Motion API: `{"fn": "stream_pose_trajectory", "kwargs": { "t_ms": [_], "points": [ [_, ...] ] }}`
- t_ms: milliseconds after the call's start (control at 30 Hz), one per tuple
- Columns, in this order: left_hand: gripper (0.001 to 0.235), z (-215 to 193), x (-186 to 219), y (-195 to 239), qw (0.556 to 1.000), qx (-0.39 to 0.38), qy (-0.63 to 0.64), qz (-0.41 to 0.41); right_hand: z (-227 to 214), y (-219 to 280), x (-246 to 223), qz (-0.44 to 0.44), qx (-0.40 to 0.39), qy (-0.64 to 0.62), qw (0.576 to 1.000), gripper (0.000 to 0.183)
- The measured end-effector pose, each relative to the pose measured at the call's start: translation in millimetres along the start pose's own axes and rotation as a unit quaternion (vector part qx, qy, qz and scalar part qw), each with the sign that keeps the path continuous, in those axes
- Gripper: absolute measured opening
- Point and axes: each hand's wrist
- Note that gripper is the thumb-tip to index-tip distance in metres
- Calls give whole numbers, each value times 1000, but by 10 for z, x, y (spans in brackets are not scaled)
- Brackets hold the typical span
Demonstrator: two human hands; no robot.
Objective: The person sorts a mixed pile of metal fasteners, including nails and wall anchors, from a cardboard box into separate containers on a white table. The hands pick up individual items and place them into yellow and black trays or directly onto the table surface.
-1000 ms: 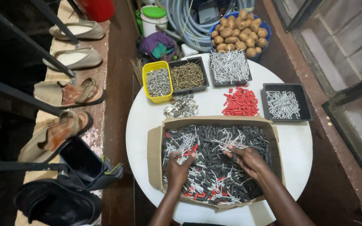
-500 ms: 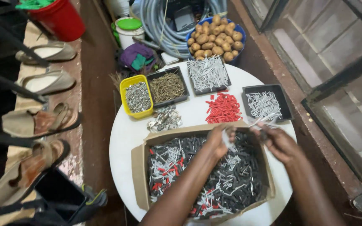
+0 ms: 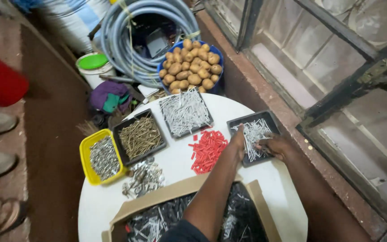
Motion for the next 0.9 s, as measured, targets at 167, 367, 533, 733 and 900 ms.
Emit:
{"fn": "stream_pose_trajectory", "kwargs": {
  "t_ms": [167,367,533,733,900],
  "points": [
    [83,-337,-675,-1474,989,14,-142,23,-139,80,-225,-49,37,95,994,95],
    [47,-301,-562,-135,951,18,-287,111,68,1128,-359,-140,60,16,988,34],
    [44,-370,-1097,715,971,2,-224,86,727,2303,-190,-82,79,-68,991,12],
    [18,-1114,-1689,1566,994,14,65,91,882,2640,689,-293,-148,-51,943,56],
    [23,-1700,-2684,1689,976,105,64,179,905,2706,1377,-100,-239,177,949,23]
  ]
}}
Point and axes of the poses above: each hand's wrist, its own y-axis away from the middle knuckle, its own z-axis out of the palm, x = y × z, and after that the axes turned 11 degrees about -y, right-handed
